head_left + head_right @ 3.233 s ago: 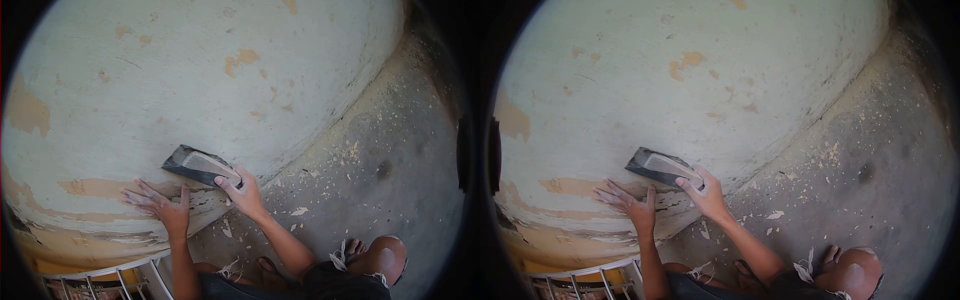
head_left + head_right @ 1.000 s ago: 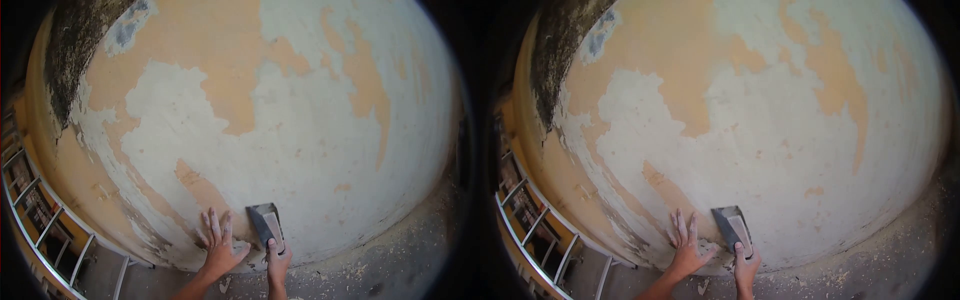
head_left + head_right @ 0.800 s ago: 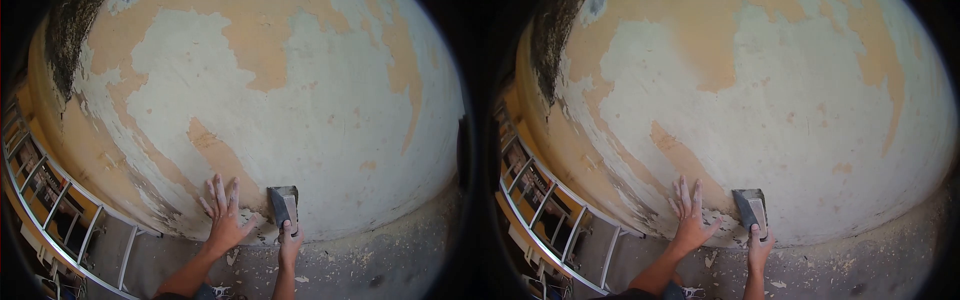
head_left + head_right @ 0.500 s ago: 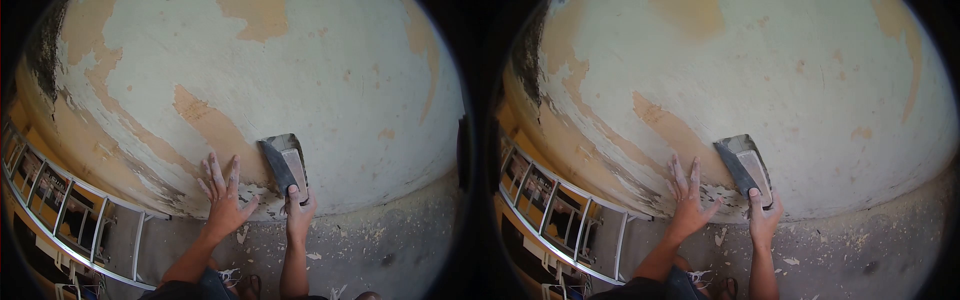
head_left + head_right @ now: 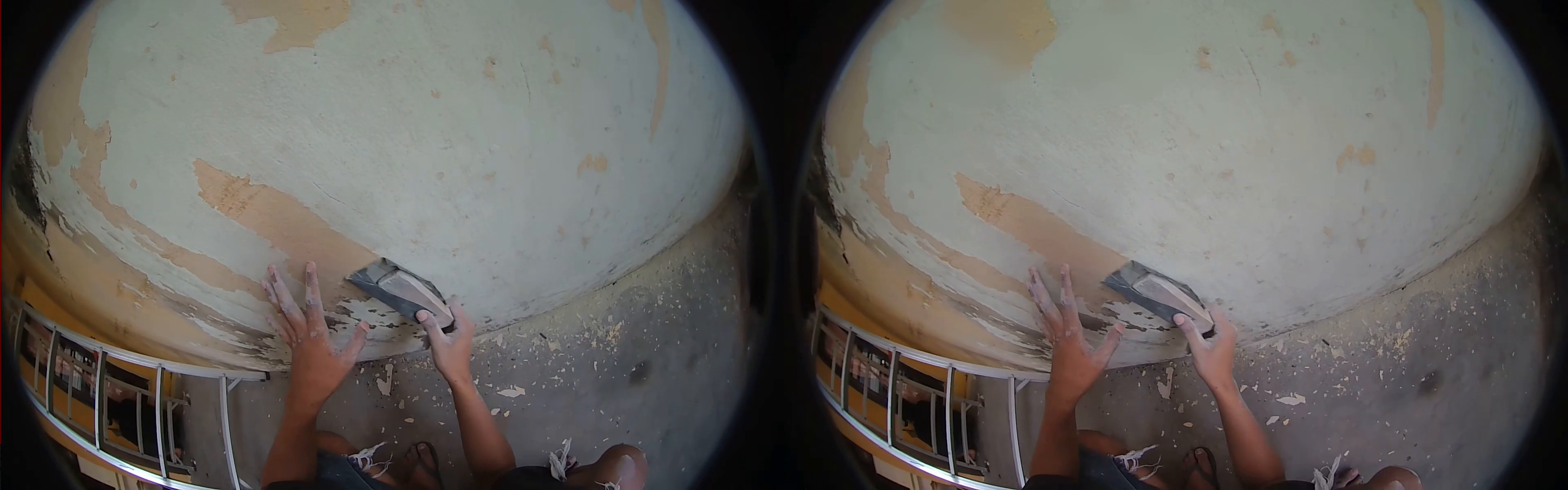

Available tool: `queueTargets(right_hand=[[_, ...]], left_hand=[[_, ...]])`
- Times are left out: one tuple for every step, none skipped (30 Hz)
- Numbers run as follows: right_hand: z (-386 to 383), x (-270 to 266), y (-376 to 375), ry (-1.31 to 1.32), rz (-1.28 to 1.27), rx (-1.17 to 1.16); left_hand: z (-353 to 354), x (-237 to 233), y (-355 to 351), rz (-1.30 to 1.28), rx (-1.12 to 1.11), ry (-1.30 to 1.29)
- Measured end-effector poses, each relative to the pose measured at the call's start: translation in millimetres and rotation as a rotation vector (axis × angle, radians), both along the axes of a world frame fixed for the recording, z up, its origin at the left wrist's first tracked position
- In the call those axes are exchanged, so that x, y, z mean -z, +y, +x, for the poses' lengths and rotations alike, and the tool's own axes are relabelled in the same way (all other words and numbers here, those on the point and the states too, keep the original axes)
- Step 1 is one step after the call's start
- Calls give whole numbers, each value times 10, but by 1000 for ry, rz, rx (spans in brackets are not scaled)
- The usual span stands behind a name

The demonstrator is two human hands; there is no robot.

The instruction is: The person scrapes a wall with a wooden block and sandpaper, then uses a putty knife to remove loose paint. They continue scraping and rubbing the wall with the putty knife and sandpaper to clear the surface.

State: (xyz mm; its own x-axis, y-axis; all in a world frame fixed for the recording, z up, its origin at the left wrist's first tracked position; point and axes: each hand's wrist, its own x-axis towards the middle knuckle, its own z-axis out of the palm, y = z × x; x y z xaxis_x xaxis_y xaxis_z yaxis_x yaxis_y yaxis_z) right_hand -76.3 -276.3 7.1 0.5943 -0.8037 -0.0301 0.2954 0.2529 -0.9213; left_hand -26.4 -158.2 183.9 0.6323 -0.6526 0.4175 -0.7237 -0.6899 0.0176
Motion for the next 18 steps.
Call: queueTargets(right_hand=[[66,-91,87,-66,1,23],[95,-128,133,-134,2,45],[86,-50,177,-132,14,48],[80,126,236,-77,37,-3],[82,304,305,-22,58,-58],[81,515,368,-19,65,-62],[69,747,416,16,20,2],[30,897,420,49,-27,67],[-21,972,375,44,-27,62],[-59,1020,324,103,0,6],[-74,1063,317,165,26,-52],[-50,988,324,167,25,-61],[16,836,295,100,-42,-21],[94,692,274,36,-108,24],[166,586,296,-2,-105,15],[184,487,344,4,-100,15],[180,385,402,-18,-78,-6],[173,349,426,-44,-55,-24]], left_hand=[[22,10,29,-15,-4,-11],[41,11,45,-29,-8,-24],[49,5,55,-17,-5,-23],[52,13,54,-22,-12,-44],[59,10,62,-29,-22,-64],[36,-7,54,-22,-26,-62],[-4,-41,25,-7,-72,-34],[-27,-58,2,6,-118,-9],[-23,-59,-9,6,-122,-14],[-12,-66,-14,-10,-92,-30],[-6,-66,-8,-26,-63,-43],[2,-71,8,-26,-72,-41],[19,-66,9,-46,-56,-52],[41,-56,1,-65,-35,-60],[53,-42,-4,-62,-32,-53],[67,-30,1,-68,-44,-43],[80,-24,13,-71,-55,-34],[93,-14,17,-62,-52,-32]])
